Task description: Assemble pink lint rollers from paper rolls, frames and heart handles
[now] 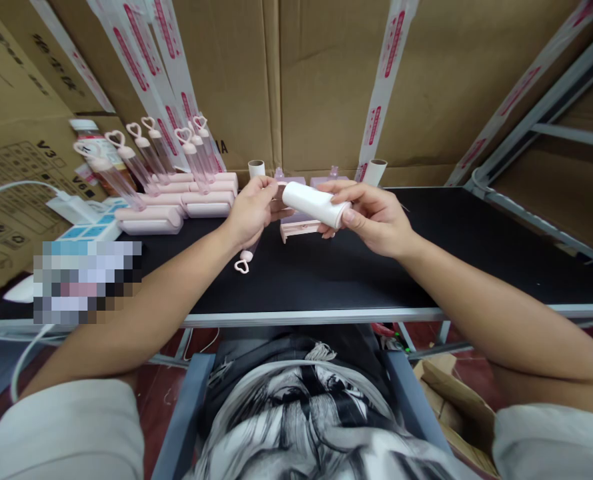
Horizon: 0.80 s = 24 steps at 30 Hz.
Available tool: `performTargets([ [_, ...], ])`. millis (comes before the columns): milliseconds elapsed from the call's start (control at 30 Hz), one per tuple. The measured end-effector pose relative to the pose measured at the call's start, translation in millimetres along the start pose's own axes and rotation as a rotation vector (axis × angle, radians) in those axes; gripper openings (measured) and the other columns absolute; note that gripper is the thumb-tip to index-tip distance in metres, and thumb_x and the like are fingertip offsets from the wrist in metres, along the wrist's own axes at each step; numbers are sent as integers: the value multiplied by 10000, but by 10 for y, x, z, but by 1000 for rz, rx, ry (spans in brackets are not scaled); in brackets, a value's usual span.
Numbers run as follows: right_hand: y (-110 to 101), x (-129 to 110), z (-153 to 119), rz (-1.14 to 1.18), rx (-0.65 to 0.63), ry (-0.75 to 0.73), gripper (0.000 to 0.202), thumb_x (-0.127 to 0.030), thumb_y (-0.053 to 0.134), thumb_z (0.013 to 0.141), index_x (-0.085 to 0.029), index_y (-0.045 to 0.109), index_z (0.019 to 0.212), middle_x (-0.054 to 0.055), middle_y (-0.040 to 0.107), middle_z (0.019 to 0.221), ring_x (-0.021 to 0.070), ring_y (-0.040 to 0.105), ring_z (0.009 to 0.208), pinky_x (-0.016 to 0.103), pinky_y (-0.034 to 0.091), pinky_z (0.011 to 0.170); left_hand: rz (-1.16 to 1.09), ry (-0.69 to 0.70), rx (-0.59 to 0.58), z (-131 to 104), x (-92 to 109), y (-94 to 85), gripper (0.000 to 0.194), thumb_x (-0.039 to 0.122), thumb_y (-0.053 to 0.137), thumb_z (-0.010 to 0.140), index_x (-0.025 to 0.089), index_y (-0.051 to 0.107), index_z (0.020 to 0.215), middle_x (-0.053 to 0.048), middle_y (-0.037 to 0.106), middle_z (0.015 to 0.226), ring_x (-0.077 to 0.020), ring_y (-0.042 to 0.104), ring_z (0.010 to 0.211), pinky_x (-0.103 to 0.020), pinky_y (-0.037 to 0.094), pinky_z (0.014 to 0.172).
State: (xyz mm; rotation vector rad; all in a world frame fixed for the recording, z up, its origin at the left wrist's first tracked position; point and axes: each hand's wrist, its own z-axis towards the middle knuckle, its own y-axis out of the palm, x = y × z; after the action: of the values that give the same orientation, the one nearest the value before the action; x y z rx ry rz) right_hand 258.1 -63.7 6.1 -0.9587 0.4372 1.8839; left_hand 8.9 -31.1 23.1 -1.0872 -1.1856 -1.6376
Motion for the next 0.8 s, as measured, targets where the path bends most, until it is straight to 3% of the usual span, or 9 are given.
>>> performTargets([
  [133, 22, 20, -7, -23, -18, -12, 290, -462, 866, 947, -264, 800, 1148, 88, 683, 1504, 201, 830, 904, 408, 757, 796, 0, -1, -45, -38, -7, 27, 174, 256, 632, 1041, 215, 482, 964, 38, 699, 866, -140, 764, 824, -397, 673, 931],
  [267, 62, 29, -23, -130, -41, -63, 302, -507, 868, 933, -301, 819, 1147, 96, 680, 1504, 271, 809, 1090, 436, 747, 815, -19, 24, -40, -37, -11, 17, 150, 258, 605, 1060, 216, 489, 974, 8, 740, 961, -142, 764, 869, -390, 657, 957],
  [367, 66, 30, -26, -320, -49, -148, 288, -534, 847, 940, -332, 832, 1146, 103, 698, 1499, 347, 736, 1301, 567, 683, 1015, -7, 18, -64, -36, -3, 16, 116, 278, 582, 1076, 221, 510, 1006, -26, 789, 1089, -159, 777, 983, -364, 644, 979],
  [467, 45, 37, -15, -485, -58, -242, 287, -536, 828, 952, -331, 832, 1153, 109, 727, 1483, 364, 680, 1397, 633, 556, 1180, -10, 7, -90, -48, 7, 34, 85, 291, 536, 1099, 218, 576, 1088, -56, 805, 1232, -185, 778, 1098, -350, 650, 967],
  [567, 27, 54, -9, -520, -59, -276, 281, -537, 803, 969, -333, 827, 1160, 108, 739, 1468, 357, 695, 1370, 625, 550, 1171, -2, 9, -108, -69, 12, 54, 253, 375, 486, 1134, 205, 663, 1198, -79, 783, 1367, -212, 767, 1187, -341, 660, 943],
  [700, 36, 65, -30, -479, -30, -243, 280, -548, 790, 973, -347, 818, 1166, 102, 725, 1481, 371, 700, 1351, 644, 564, 1148, 68, 16, -121, -80, 7, 48, 508, 620, 465, 1123, 212, 714, 1298, -93, 773, 1397, -234, 763, 1219, -325, 662, 927],
  [800, 46, 65, -45, -415, -7, -235, 283, -541, 779, 983, -363, 807, 1201, 92, 702, 1513, 376, 680, 1385, 665, 560, 1157, 94, 59, -136, -76, -7, 17, 563, 688, 489, 1094, 223, 714, 1319, -93, 742, 1454, -237, 755, 1243, -329, 661, 947],
])
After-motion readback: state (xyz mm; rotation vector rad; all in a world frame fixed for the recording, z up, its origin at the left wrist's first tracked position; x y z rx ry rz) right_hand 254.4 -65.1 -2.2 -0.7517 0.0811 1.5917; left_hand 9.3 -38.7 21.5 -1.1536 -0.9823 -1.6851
